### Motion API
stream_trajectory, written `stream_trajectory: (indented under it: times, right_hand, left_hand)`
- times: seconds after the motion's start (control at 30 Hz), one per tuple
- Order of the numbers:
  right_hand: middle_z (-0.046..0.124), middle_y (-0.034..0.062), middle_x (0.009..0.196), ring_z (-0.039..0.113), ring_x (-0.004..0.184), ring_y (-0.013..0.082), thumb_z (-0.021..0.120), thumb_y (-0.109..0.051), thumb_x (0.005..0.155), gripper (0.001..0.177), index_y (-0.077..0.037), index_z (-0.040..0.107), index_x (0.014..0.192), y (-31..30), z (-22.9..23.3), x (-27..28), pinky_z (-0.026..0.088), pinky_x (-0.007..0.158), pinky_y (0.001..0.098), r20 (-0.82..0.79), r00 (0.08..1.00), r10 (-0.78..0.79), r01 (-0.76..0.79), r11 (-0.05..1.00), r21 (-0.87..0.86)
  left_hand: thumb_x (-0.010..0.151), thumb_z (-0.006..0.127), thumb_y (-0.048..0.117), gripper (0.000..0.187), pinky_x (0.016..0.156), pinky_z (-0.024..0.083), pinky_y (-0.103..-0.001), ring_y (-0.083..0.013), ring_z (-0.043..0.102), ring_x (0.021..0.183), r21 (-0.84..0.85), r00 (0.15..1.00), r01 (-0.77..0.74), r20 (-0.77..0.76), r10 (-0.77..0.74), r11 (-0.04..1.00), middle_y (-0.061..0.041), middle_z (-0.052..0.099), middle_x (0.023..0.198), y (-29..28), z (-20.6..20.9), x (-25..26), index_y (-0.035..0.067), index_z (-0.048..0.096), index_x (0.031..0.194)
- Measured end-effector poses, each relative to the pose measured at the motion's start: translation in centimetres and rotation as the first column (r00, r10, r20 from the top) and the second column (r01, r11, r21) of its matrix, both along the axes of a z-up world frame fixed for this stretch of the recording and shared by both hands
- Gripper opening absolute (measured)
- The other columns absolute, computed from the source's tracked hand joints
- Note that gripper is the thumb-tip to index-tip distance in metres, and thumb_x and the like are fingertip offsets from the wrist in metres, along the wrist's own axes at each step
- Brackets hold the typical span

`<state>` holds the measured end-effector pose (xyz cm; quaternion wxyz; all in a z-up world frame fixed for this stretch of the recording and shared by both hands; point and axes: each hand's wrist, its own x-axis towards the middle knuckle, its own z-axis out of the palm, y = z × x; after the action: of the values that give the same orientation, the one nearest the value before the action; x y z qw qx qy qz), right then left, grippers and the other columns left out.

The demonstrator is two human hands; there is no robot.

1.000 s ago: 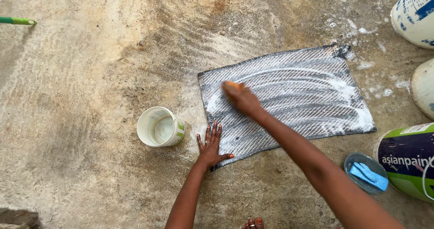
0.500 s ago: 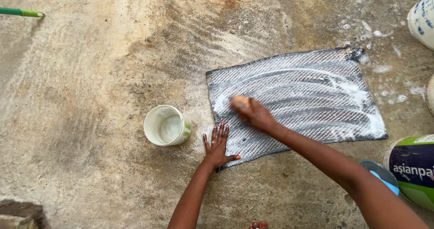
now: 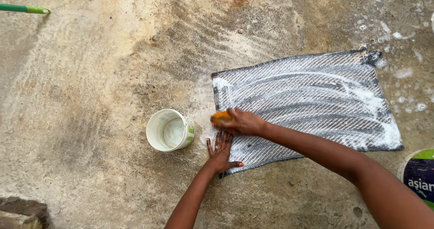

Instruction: The person washes a striped mat by hand on a concrete floor. They apply soapy water from a small container, scrub the surface with a brush, and flip the mat over to continue cleaning.

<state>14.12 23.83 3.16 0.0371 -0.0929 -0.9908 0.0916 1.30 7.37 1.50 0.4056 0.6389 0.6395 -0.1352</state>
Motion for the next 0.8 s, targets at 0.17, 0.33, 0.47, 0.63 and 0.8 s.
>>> stream_trajectory:
  times: [0.17, 0.33, 0.47, 0.63, 0.8]
  right_hand:
    - [0.057, 0.021, 0.112, 0.063, 0.082, 0.0243, 0.051, -0.032, 0.114, 0.054, -0.055, 0.027, 0.157, 4.1, -0.3, -3.1, 0.062, 0.055, 0.0331, 0.158, 0.958, -0.238, 0.262, 0.953, -0.153]
    - [0.056, 0.0251, 0.117, 0.061, 0.08, 0.0248, 0.061, -0.036, 0.097, 0.061, -0.055, 0.038, 0.151, 10.4, 0.8, -5.5, 0.061, 0.052, 0.0335, 0.046, 0.799, -0.6, 0.596, 0.777, -0.203]
    - [0.055, 0.0279, 0.124, 0.063, 0.083, 0.0257, 0.057, -0.031, 0.108, 0.052, -0.048, 0.043, 0.155, 15.9, -0.2, 8.4, 0.062, 0.059, 0.0347, -0.025, 0.554, -0.832, 0.802, 0.541, -0.252]
    - [0.043, 0.0378, 0.133, 0.061, 0.097, 0.0442, 0.06, -0.045, 0.108, 0.06, -0.04, 0.038, 0.164, 18.6, -0.8, 34.0, 0.057, 0.082, 0.0535, 0.115, 0.024, -0.993, 0.992, 0.01, -0.124]
    - [0.059, 0.0279, 0.127, 0.063, 0.106, 0.0461, 0.059, -0.048, 0.108, 0.053, -0.028, 0.045, 0.156, 19.0, -1.0, 34.4, 0.054, 0.09, 0.0574, 0.099, -0.036, -0.994, 0.982, -0.054, -0.184]
  left_hand:
    - [0.071, 0.068, 0.08, 0.14, 0.116, -0.023, -0.067, -0.0275, -0.032, 0.154, 0.037, 0.999, -0.024, 0.034, 0.023, 0.999, -0.001, -0.034, 0.169, -0.5, 0.6, 0.2, 0.029, -0.028, 0.159]
    - [0.068, 0.069, 0.081, 0.142, 0.117, -0.022, -0.066, -0.027, -0.03, 0.156, 0.072, 0.999, -0.031, 0.036, 0.029, 0.997, 0.0, -0.032, 0.17, -0.5, 1.4, 0.1, 0.03, -0.028, 0.159]
    - [0.071, 0.067, 0.084, 0.141, 0.116, -0.022, -0.069, -0.0303, -0.031, 0.155, 0.059, 0.999, -0.022, 0.039, 0.02, 0.998, -0.001, -0.034, 0.169, -0.7, 0.8, 0.1, 0.029, -0.029, 0.158]
    - [0.072, 0.068, 0.083, 0.142, 0.114, -0.023, -0.071, -0.0315, -0.032, 0.154, 0.066, 1.0, -0.013, 0.027, 0.012, 0.998, -0.002, -0.037, 0.167, -0.6, -0.3, 0.3, 0.028, -0.031, 0.158]
    - [0.072, 0.07, 0.081, 0.142, 0.115, -0.021, -0.071, -0.0309, -0.032, 0.154, 0.061, 0.999, -0.029, 0.039, 0.027, 0.998, -0.003, -0.038, 0.166, -0.4, 0.2, 0.2, 0.028, -0.03, 0.157]
